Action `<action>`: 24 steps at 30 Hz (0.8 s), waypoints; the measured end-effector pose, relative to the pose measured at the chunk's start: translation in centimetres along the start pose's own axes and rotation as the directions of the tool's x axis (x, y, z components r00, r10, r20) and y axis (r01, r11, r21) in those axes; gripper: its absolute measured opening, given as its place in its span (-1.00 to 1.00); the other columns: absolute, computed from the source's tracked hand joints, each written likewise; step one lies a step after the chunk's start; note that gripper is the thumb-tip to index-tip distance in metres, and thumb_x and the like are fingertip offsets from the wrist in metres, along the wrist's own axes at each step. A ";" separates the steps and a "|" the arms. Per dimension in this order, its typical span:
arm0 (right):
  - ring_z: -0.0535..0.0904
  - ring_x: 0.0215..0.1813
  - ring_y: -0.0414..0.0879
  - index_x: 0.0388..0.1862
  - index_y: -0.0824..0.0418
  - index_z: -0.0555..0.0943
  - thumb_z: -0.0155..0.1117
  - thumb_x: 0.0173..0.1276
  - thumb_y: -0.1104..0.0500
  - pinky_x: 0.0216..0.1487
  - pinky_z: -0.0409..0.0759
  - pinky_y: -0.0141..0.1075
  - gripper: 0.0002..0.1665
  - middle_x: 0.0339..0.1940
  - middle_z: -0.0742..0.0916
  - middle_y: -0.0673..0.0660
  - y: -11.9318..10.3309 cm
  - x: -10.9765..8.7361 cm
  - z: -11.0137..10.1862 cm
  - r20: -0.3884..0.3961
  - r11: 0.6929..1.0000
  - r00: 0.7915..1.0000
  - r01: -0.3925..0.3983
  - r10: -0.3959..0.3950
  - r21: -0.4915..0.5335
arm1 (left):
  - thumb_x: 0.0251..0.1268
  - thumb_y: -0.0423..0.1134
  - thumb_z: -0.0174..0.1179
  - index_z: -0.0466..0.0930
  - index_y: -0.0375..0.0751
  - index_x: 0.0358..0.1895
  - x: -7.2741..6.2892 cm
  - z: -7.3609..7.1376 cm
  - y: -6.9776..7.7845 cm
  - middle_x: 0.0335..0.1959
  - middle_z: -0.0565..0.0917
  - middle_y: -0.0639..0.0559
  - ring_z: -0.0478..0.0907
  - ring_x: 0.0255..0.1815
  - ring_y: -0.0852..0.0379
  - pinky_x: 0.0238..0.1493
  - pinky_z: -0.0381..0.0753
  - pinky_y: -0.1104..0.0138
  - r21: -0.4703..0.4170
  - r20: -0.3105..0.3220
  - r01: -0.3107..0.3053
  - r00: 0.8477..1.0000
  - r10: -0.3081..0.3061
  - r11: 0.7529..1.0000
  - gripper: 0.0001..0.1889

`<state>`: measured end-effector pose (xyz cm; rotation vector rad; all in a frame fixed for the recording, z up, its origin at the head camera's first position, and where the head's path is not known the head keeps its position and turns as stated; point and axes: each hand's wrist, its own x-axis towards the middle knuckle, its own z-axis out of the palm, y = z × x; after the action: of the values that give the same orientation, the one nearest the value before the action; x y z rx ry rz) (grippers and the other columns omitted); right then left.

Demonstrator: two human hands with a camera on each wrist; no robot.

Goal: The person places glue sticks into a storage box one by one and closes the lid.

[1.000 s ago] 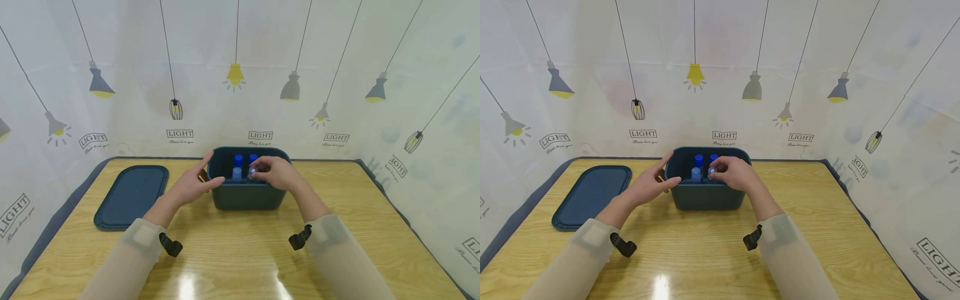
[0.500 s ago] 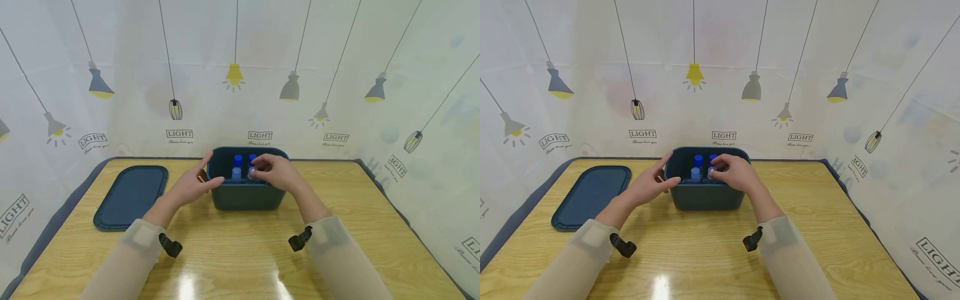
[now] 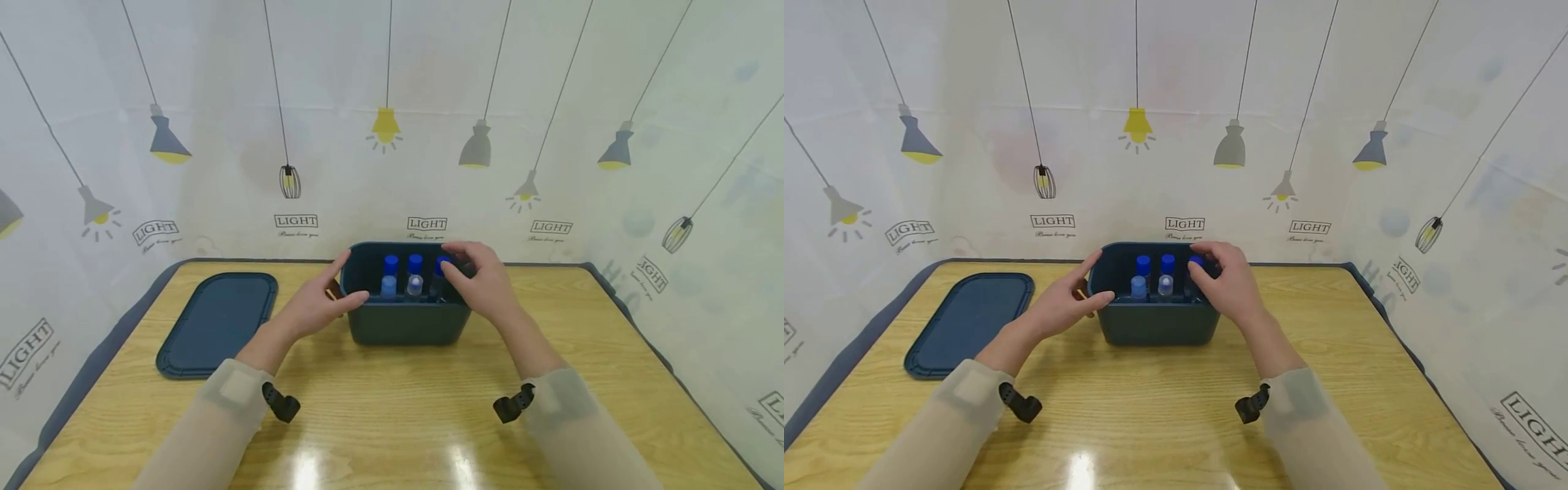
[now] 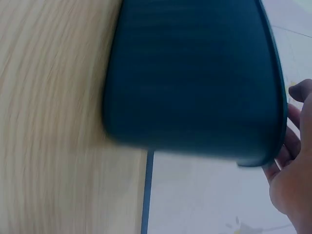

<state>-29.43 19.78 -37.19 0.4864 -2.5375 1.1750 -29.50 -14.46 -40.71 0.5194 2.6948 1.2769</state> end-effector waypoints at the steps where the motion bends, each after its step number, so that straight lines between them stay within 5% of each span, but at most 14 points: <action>1: 0.53 0.45 0.21 0.49 0.18 0.63 0.35 0.64 0.03 0.47 0.53 0.21 -0.46 0.46 0.66 0.24 0.3 -0.2 -0.4 0.010 1.000 1.000 -0.002 0.002 -0.023 | 0.45 0.44 0.28 -0.19 0.48 0.83 0.0 0.0 0.0 -0.09 0.69 -0.10 0.64 -0.12 -0.01 -0.15 0.65 0.17 -0.001 -0.001 0.002 1.000 -0.002 1.000 0.06; 6: 0.28 0.70 0.29 0.73 0.13 0.38 0.31 0.67 -0.12 0.60 0.37 0.32 -0.21 0.70 0.43 0.28 2.1 -1.5 -2.2 0.125 0.995 0.990 -0.063 0.071 -0.071 | 0.43 0.47 0.27 -0.20 0.54 0.81 0.0 0.1 0.0 -0.06 0.68 -0.09 0.64 -0.09 -0.02 -0.14 0.66 0.15 -0.004 -0.002 0.011 1.000 -0.011 1.000 0.06; 12: 0.36 0.66 0.40 0.86 -0.10 0.12 0.18 0.67 -0.38 0.54 0.45 0.36 -0.03 0.84 0.23 0.25 3.7 -2.9 -3.4 0.306 0.979 0.931 -0.181 0.201 -0.091 | 0.45 0.45 0.27 -0.20 0.50 0.82 -0.1 0.1 -0.1 -0.06 0.68 -0.10 0.64 -0.08 -0.01 -0.13 0.66 0.17 -0.009 -0.001 0.010 1.000 -0.010 1.000 0.06; 18: 0.46 0.61 0.36 0.88 -0.15 0.06 0.15 0.67 -0.40 0.44 0.57 0.31 -0.01 0.83 0.25 0.25 4.3 -3.3 -3.4 0.317 0.977 0.924 -0.207 0.214 -0.057 | 0.46 0.46 0.26 -0.22 0.51 0.82 0.0 0.2 0.1 -0.08 0.68 -0.09 0.66 -0.14 0.01 -0.13 0.67 0.16 -0.009 0.001 0.007 1.000 -0.007 1.000 0.06; 24: 0.48 0.61 0.32 0.89 -0.15 0.00 0.14 0.67 -0.40 0.54 0.47 0.33 0.02 0.82 0.28 0.26 4.7 -3.4 -3.3 0.305 0.978 0.930 -0.203 0.205 -0.038 | 0.48 0.45 0.25 -0.24 0.46 0.83 0.0 0.3 0.0 -0.07 0.68 -0.11 0.70 -0.13 -0.04 -0.12 0.69 0.18 0.001 0.002 0.000 1.000 0.000 1.000 0.07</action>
<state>-27.90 25.78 -39.70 0.4420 -2.9183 1.2468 -29.42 -14.22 -40.88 0.5200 2.6936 1.2749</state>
